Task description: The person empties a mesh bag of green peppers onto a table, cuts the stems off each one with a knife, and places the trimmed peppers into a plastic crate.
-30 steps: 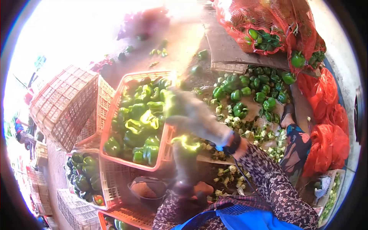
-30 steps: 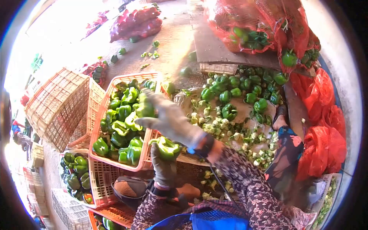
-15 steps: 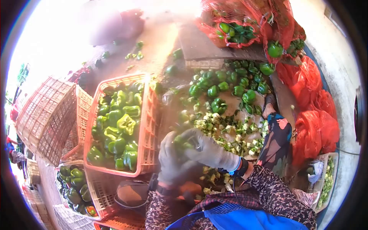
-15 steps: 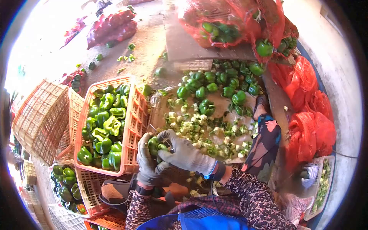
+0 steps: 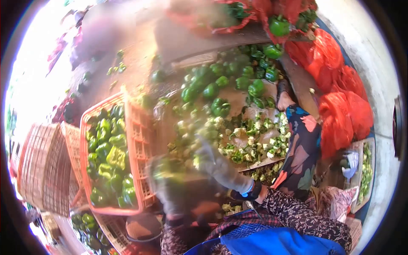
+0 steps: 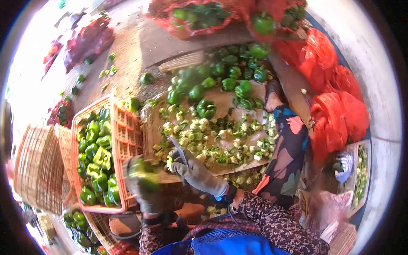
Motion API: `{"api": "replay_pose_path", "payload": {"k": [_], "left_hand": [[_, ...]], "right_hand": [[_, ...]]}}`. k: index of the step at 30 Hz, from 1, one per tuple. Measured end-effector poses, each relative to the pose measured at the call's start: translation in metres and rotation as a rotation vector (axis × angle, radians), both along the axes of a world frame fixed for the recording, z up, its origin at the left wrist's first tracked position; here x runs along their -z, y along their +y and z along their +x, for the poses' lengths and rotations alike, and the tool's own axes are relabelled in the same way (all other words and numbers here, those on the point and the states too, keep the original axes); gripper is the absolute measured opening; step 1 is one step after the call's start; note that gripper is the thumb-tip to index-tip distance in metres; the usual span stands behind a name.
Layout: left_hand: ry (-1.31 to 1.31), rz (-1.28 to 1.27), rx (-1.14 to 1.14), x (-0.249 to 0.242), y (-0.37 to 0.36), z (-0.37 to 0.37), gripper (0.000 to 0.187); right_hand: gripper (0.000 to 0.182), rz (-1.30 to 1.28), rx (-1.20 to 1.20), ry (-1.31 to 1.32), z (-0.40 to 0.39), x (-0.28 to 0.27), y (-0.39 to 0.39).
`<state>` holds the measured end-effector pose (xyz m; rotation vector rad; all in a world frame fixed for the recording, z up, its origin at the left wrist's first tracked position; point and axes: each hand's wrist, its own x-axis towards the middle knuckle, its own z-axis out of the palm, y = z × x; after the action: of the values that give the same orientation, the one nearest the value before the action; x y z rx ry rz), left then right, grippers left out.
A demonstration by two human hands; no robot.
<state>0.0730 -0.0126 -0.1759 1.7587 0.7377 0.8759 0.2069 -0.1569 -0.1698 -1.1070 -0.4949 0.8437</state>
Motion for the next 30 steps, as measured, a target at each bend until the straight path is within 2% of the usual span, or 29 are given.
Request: {"api": "replay_pose_path", "payload": {"k": [1,2,3,4,5,6,8,9,10,11,12,13,14,16,17,18,20,21,22,23,24,25,26,28,29,30], "left_hand": [[-0.245,-0.075,-0.148,-0.008,0.011,-0.003,0.056],[-0.188,-0.032,-0.128,0.012,0.057,-0.038,0.050],[-0.243,0.127,-0.375,-0.029,0.068,-0.023,0.048],[-0.074,0.054,-0.401,-0.032,0.111,-0.056,0.048],[0.083,0.054,-0.459,-0.056,0.131,-0.066,0.052],[0.244,0.058,-0.515,-0.072,0.152,-0.073,0.055],[1.060,0.523,-0.511,-0.046,0.223,-0.124,0.063],[1.357,0.528,-0.436,-0.005,0.260,-0.162,0.068],[0.879,0.100,-0.364,0.047,0.267,-0.187,0.072],[1.011,0.094,-0.424,0.069,0.282,-0.209,0.075],[0.891,0.103,-0.462,0.111,0.310,-0.263,0.074],[0.772,0.105,-0.503,0.156,0.335,-0.299,0.074],[0.847,0.095,-0.519,0.149,0.337,-0.308,0.076],[0.953,0.073,-0.507,0.141,0.329,-0.306,0.079],[0.984,0.067,-0.504,0.137,0.321,-0.309,0.080],[1.008,0.062,-0.498,0.137,0.312,-0.305,0.082],[1.048,0.053,-0.462,0.131,0.293,-0.268,0.085],[1.041,0.062,-0.479,0.140,0.292,-0.262,0.087],[1.026,0.065,-0.467,0.145,0.292,-0.247,0.088],[1.031,0.069,-0.487,0.139,0.292,-0.249,0.090],[0.964,0.085,-0.490,0.147,0.301,-0.253,0.091],[1.142,0.038,-0.534,0.108,0.293,-0.223,0.084],[1.317,-0.021,-0.559,0.070,0.276,-0.198,0.077],[1.175,-0.057,-0.544,0.069,0.275,-0.198,0.088],[1.139,-0.059,-0.592,0.053,0.261,-0.187,0.086],[1.114,-0.055,-0.589,0.033,0.250,-0.176,0.086]], "right_hand": [[0.038,-0.147,0.102,-0.320,0.010,0.030,-0.005],[0.038,-0.156,0.130,-0.331,0.028,0.041,-0.012],[0.039,-0.449,0.032,-0.612,0.046,0.048,-0.022],[0.041,-0.747,-0.080,-0.883,0.062,0.061,-0.033],[0.045,-0.666,-0.065,-1.057,0.076,0.092,-0.041],[0.040,-0.740,-0.053,-1.118,0.090,0.132,-0.048],[0.032,-0.975,0.052,-0.686,0.130,0.110,-0.044],[0.030,-0.904,0.295,-0.695,0.147,0.126,-0.037],[0.027,-0.823,0.536,-0.694,0.164,0.147,-0.029],[0.025,-0.869,0.571,-0.725,0.184,0.163,-0.019],[0.024,-0.916,0.603,-0.760,0.206,0.177,-0.012],[0.024,-1.043,0.506,-0.734,0.226,0.183,-0.004],[0.028,-1.044,0.439,-0.888,0.242,0.193,0.003],[0.034,-0.731,0.375,-1.144,0.269,0.240,0.013],[0.037,-0.889,0.195,-1.182,0.278,0.255,0.014],[0.039,-0.811,0.291,-1.561,0.293,0.335,-0.008],[0.044,-0.669,-0.005,-1.435,0.318,0.353,-0.014],[0.045,-0.947,-0.149,-1.128,0.309,0.310,0.005],[0.044,-0.821,-0.048,-1.056,0.299,0.268,0.024],[0.045,-0.752,-0.134,-2.023,0.309,0.295,0.000],[0.045,-0.975,-0.083,-1.648,0.298,0.294,0.001],[0.045,-0.923,-0.057,-1.664,0.289,0.280,0.012],[0.036,-0.850,0.019,-1.464,0.273,0.264,0.011],[0.020,-0.711,0.145,-1.072,0.229,0.204,0.003],[0.014,-0.560,0.149,-0.933,0.204,0.160,0.006],[0.014,-0.555,0.165,-0.953,0.184,0.124,0.002]]}}
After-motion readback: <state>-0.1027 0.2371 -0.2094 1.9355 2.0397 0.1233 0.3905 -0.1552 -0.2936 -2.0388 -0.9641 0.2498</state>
